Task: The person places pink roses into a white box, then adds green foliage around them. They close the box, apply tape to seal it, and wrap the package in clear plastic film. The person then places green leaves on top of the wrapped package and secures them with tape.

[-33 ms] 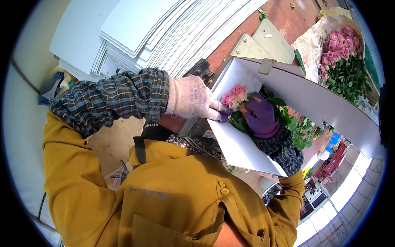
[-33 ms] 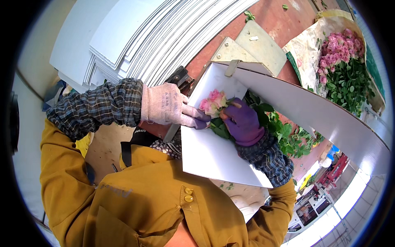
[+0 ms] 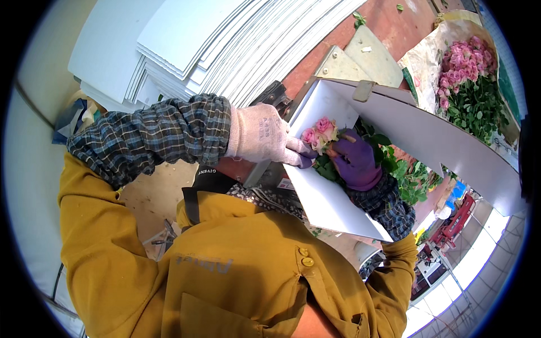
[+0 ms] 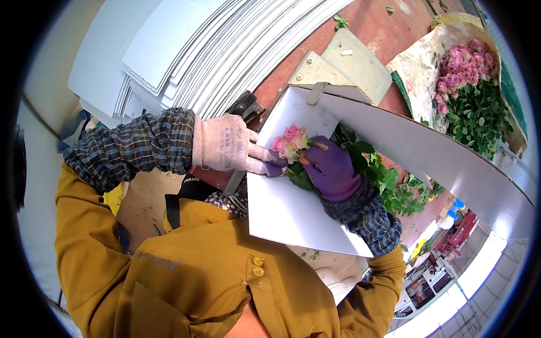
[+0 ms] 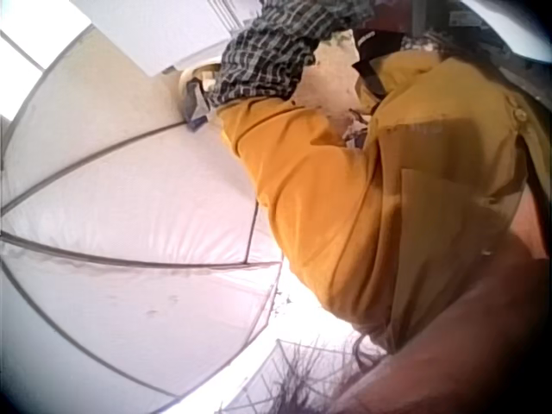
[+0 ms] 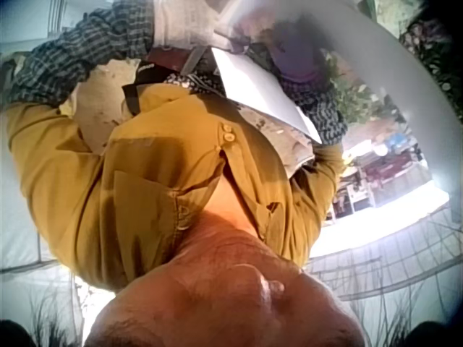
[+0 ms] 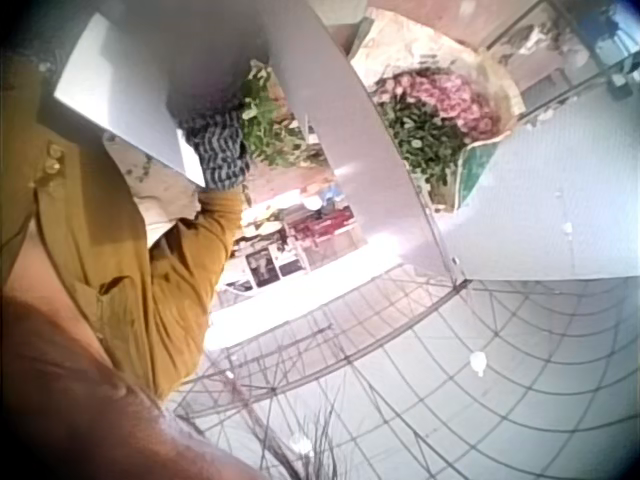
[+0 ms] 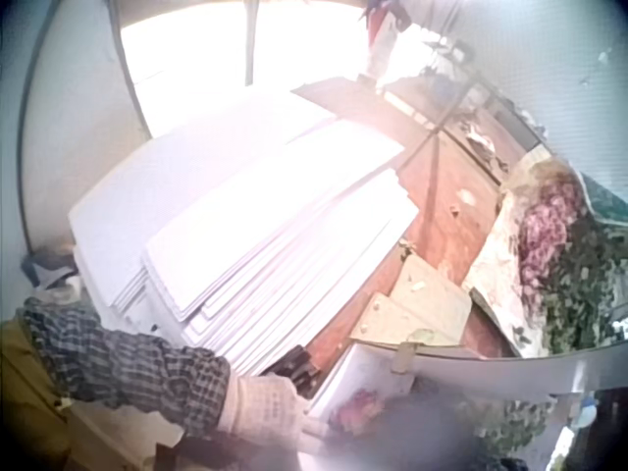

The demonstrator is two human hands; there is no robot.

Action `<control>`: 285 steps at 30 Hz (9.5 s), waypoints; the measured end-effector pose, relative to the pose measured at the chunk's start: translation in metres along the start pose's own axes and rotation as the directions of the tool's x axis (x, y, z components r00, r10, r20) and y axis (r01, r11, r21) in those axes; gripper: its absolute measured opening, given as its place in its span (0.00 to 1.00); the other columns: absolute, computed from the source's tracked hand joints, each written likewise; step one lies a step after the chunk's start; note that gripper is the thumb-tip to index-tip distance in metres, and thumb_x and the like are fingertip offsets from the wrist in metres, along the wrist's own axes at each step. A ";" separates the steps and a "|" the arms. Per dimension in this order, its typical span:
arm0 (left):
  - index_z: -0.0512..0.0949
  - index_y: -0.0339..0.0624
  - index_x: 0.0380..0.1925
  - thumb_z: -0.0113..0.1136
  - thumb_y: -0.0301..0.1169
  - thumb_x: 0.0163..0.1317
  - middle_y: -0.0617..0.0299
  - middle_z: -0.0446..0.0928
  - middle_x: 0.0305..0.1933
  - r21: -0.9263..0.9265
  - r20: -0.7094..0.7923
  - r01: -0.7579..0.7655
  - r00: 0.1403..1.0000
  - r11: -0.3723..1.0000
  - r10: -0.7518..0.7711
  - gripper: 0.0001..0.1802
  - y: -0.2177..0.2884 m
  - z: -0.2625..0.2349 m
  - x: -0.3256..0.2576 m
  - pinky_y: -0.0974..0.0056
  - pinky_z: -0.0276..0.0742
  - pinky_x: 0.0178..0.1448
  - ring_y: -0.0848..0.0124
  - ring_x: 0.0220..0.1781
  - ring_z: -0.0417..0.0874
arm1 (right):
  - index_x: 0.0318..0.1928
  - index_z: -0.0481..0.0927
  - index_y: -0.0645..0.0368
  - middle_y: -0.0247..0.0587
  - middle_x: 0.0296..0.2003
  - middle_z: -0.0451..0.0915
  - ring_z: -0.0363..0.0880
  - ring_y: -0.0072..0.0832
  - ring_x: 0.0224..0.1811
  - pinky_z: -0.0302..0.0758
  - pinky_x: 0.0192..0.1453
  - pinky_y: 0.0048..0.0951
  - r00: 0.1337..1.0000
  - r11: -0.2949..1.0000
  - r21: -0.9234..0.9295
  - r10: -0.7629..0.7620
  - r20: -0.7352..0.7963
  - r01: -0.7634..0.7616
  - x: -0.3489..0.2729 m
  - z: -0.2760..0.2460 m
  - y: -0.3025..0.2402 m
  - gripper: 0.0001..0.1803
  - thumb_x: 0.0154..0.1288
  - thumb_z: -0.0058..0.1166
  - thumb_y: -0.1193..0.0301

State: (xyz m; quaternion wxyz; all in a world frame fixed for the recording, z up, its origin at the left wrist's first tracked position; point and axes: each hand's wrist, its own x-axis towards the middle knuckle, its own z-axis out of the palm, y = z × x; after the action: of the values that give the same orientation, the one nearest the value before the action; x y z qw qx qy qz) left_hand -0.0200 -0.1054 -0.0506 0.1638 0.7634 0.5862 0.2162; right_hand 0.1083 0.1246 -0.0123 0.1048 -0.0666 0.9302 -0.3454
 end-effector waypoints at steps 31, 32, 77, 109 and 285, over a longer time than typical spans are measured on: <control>0.72 0.63 0.56 0.52 0.28 0.52 0.74 0.74 0.56 0.045 -0.064 0.093 0.994 0.995 -0.090 0.28 0.013 -0.011 0.004 0.68 0.78 0.31 0.73 0.28 0.78 | 0.49 0.71 0.61 0.43 0.39 0.77 0.79 0.33 0.40 0.78 0.44 0.35 0.752 0.870 0.473 0.217 -0.623 0.140 -0.071 -0.073 -0.018 0.18 0.61 0.60 0.71; 0.70 0.65 0.56 0.50 0.28 0.57 0.73 0.72 0.59 0.046 0.049 0.135 0.989 0.990 -0.137 0.26 0.015 -0.015 0.006 0.68 0.80 0.30 0.72 0.27 0.81 | 0.54 0.70 0.62 0.43 0.40 0.77 0.79 0.34 0.41 0.79 0.45 0.36 0.613 0.922 0.337 0.158 -0.774 0.189 -0.083 -0.087 -0.017 0.23 0.62 0.60 0.68; 0.73 0.31 0.51 0.52 0.27 0.63 0.51 0.78 0.48 -0.267 0.217 0.867 0.479 0.421 -0.850 0.17 0.058 0.002 -0.007 0.62 0.76 0.49 0.66 0.50 0.77 | 0.43 0.80 0.58 0.50 0.41 0.80 0.80 0.41 0.43 0.75 0.49 0.38 -0.772 -0.343 0.692 0.267 -0.576 -0.635 -0.871 0.430 -0.275 0.13 0.61 0.47 0.68; 0.79 0.58 0.42 0.54 0.32 0.50 0.67 0.76 0.47 -0.022 0.151 0.256 0.956 0.966 -0.250 0.17 0.036 -0.051 0.033 0.62 0.78 0.37 0.66 0.40 0.79 | 0.51 0.74 0.58 0.48 0.50 0.76 0.72 0.45 0.56 0.71 0.58 0.38 0.508 0.531 -0.301 0.299 -0.808 -0.792 0.050 -0.468 0.376 0.18 0.59 0.54 0.73; 0.77 0.40 0.43 0.69 0.37 0.44 0.51 0.75 0.54 0.053 0.051 0.372 0.926 0.927 -0.374 0.24 0.024 -0.055 0.089 0.59 0.80 0.37 0.60 0.38 0.83 | 0.44 0.79 0.62 0.45 0.34 0.83 0.83 0.32 0.36 0.79 0.41 0.26 0.614 0.778 -0.431 -0.074 -0.786 -0.457 -0.086 -0.407 0.329 0.13 0.59 0.60 0.72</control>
State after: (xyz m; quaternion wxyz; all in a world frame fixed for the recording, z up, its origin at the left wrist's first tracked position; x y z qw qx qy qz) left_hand -0.0095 -0.0258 0.0205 0.2031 0.6475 0.7199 0.1456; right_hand 0.0766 0.6448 0.0853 -0.2879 0.1636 0.9434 -0.0159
